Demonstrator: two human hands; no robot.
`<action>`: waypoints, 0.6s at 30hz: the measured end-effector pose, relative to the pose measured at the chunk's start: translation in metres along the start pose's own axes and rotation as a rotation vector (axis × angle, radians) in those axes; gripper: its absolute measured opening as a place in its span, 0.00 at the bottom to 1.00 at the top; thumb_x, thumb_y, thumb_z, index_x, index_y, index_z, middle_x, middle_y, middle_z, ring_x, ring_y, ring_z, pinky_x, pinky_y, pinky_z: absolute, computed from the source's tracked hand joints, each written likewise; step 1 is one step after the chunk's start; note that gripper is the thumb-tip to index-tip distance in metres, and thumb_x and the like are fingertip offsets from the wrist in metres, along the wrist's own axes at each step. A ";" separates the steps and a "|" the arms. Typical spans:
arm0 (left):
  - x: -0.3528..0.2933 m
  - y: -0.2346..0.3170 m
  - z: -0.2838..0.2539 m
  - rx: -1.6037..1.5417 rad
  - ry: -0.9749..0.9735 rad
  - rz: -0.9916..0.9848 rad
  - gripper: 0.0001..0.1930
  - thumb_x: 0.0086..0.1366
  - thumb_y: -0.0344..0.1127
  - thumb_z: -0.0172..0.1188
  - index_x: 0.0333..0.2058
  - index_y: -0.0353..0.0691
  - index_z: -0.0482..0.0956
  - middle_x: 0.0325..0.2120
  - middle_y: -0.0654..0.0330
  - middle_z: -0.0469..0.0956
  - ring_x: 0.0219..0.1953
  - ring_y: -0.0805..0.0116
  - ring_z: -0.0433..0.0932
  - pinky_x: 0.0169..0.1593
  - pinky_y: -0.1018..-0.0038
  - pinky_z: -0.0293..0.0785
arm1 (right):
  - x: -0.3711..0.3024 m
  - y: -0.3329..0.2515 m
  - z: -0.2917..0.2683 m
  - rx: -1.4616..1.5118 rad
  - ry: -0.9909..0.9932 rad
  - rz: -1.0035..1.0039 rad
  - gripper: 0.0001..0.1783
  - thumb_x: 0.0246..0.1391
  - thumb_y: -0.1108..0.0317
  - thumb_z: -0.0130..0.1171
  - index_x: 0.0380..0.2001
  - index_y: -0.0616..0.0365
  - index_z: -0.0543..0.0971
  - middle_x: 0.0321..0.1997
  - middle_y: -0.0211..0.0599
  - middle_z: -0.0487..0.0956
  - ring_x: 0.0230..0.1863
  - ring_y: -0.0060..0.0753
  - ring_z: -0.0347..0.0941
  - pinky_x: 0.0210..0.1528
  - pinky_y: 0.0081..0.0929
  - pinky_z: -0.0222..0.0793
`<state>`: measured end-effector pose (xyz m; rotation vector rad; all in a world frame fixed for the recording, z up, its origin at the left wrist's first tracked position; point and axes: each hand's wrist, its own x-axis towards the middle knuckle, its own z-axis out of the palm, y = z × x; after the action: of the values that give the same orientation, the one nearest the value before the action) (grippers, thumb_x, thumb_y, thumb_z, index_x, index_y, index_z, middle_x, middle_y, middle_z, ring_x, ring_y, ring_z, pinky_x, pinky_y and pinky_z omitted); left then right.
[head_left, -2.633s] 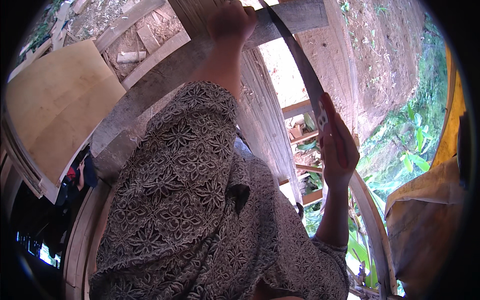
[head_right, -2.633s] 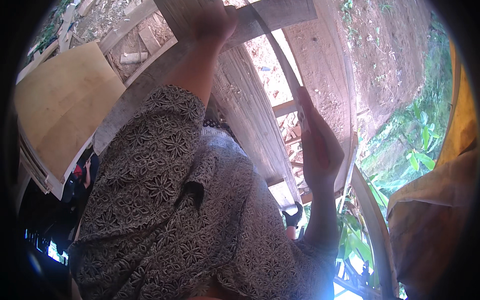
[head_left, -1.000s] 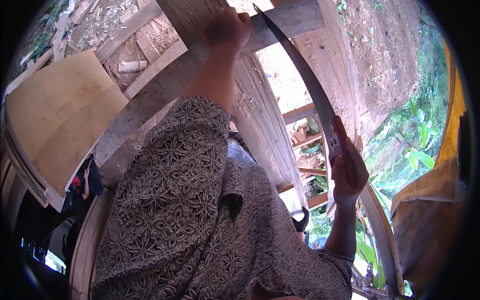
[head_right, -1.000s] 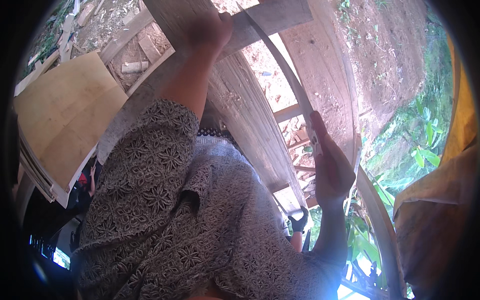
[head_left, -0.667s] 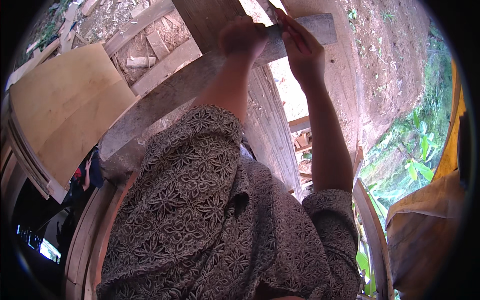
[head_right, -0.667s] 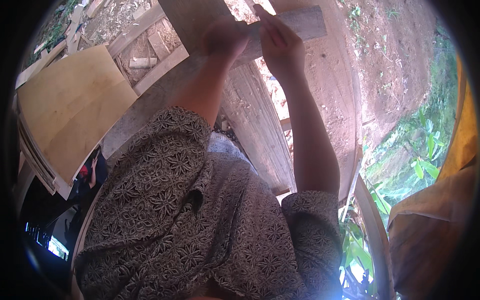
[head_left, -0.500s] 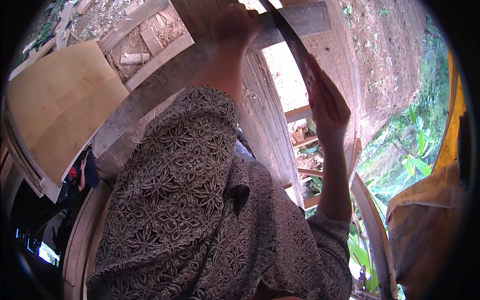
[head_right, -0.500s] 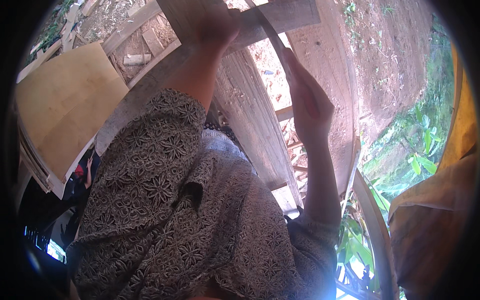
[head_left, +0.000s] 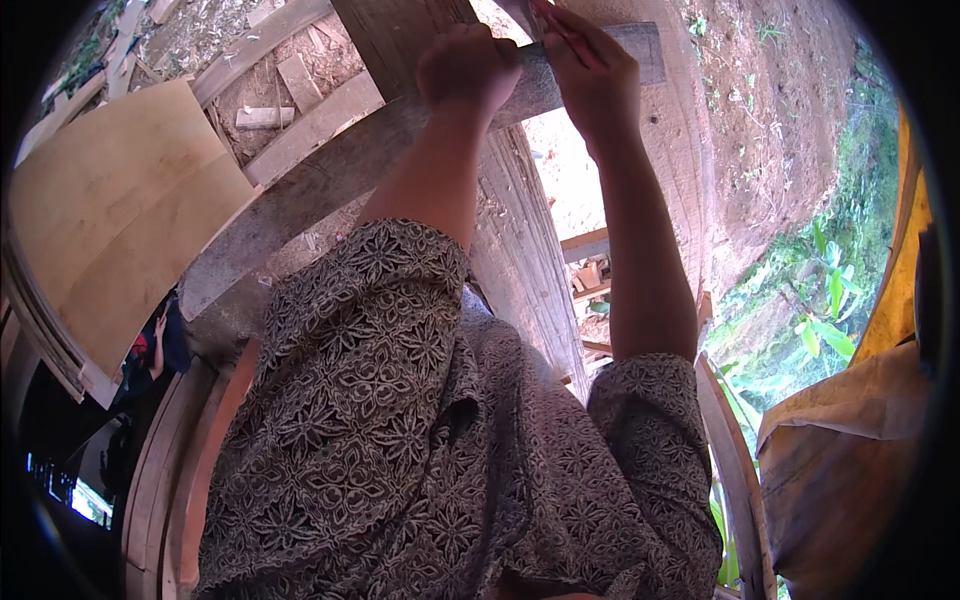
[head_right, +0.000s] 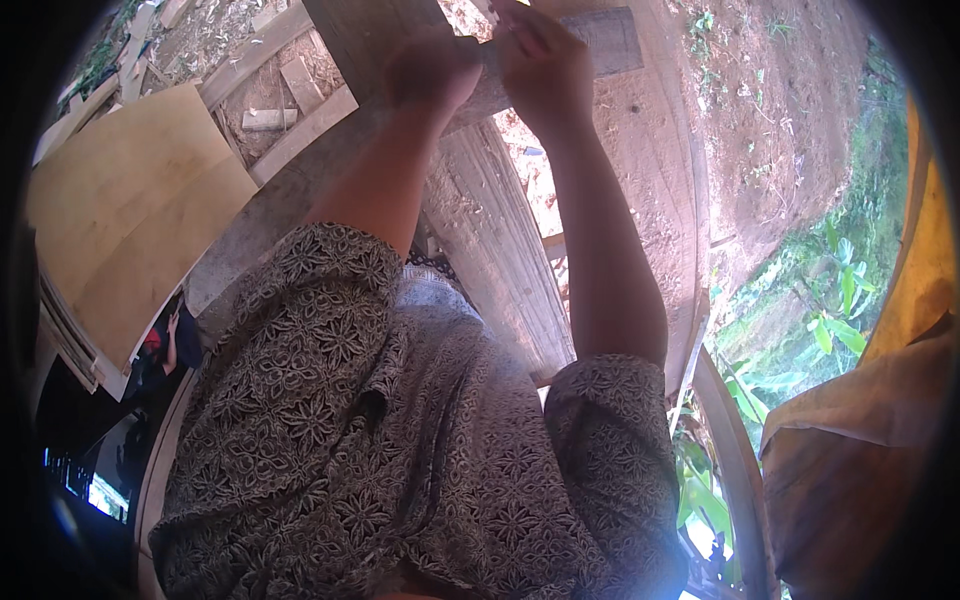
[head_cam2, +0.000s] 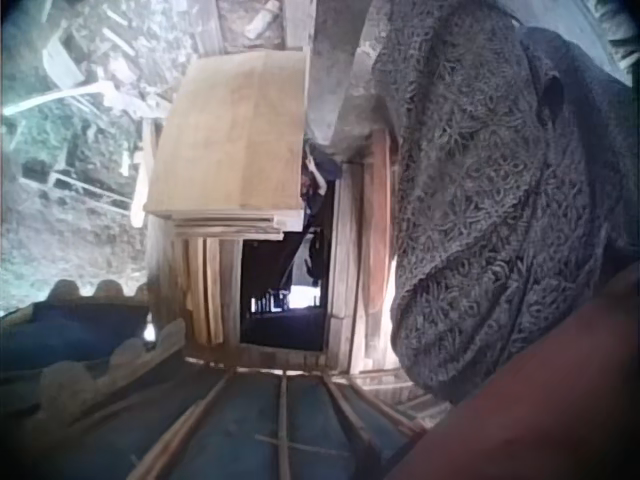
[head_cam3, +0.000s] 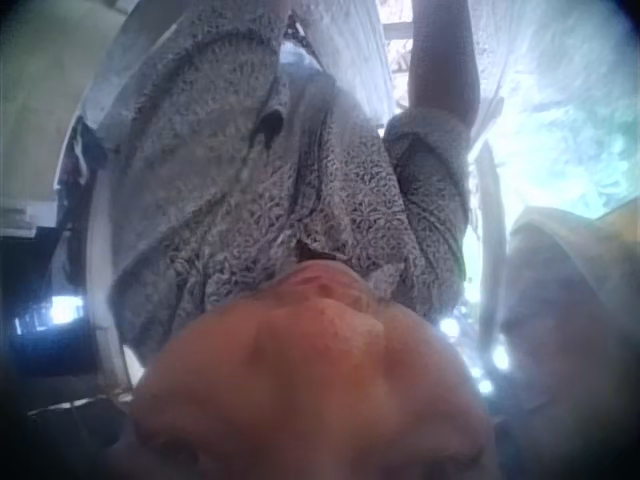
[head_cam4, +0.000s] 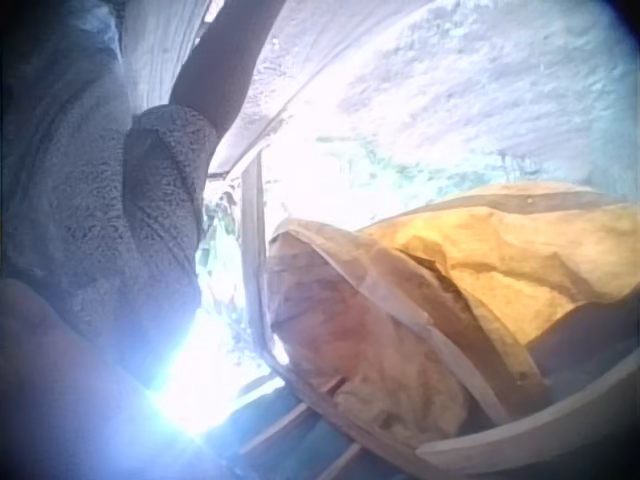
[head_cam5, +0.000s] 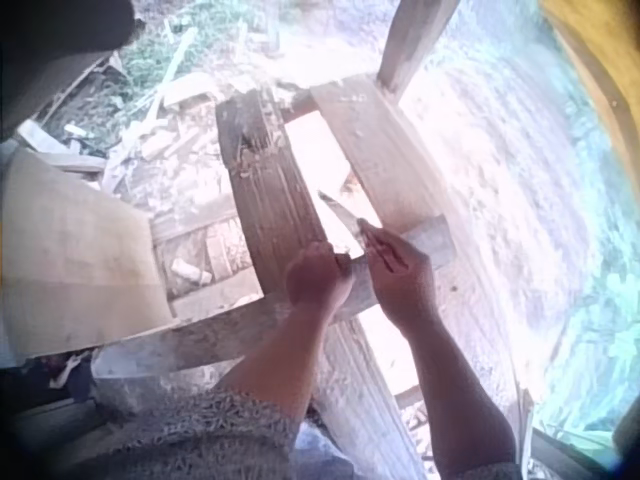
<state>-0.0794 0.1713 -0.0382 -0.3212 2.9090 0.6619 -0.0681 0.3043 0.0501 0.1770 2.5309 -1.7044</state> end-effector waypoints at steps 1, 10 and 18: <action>0.001 0.001 0.000 0.001 -0.003 0.016 0.21 0.66 0.49 0.51 0.38 0.41 0.87 0.42 0.51 0.85 0.44 0.50 0.85 0.51 0.54 0.81 | -0.005 0.002 0.000 0.033 0.002 -0.008 0.19 0.67 0.77 0.59 0.59 0.64 0.79 0.59 0.46 0.83 0.57 0.25 0.79 0.62 0.24 0.74; 0.011 -0.010 0.008 -0.003 0.137 0.005 0.19 0.66 0.47 0.51 0.34 0.37 0.83 0.36 0.46 0.84 0.38 0.45 0.85 0.45 0.51 0.82 | -0.230 -0.020 -0.111 0.078 -0.016 -0.028 0.22 0.68 0.81 0.51 0.64 0.69 0.72 0.67 0.59 0.75 0.66 0.45 0.74 0.61 0.33 0.74; 0.004 -0.014 0.004 0.028 0.086 0.019 0.20 0.66 0.49 0.51 0.37 0.40 0.86 0.40 0.52 0.85 0.45 0.51 0.85 0.51 0.54 0.80 | -0.189 0.011 -0.087 0.270 -0.106 -0.140 0.24 0.65 0.87 0.46 0.63 0.66 0.73 0.71 0.67 0.68 0.75 0.57 0.61 0.76 0.47 0.57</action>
<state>-0.0800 0.1604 -0.0487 -0.3264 3.0040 0.6244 0.1201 0.3799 0.0981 -0.0736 2.2797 -2.0453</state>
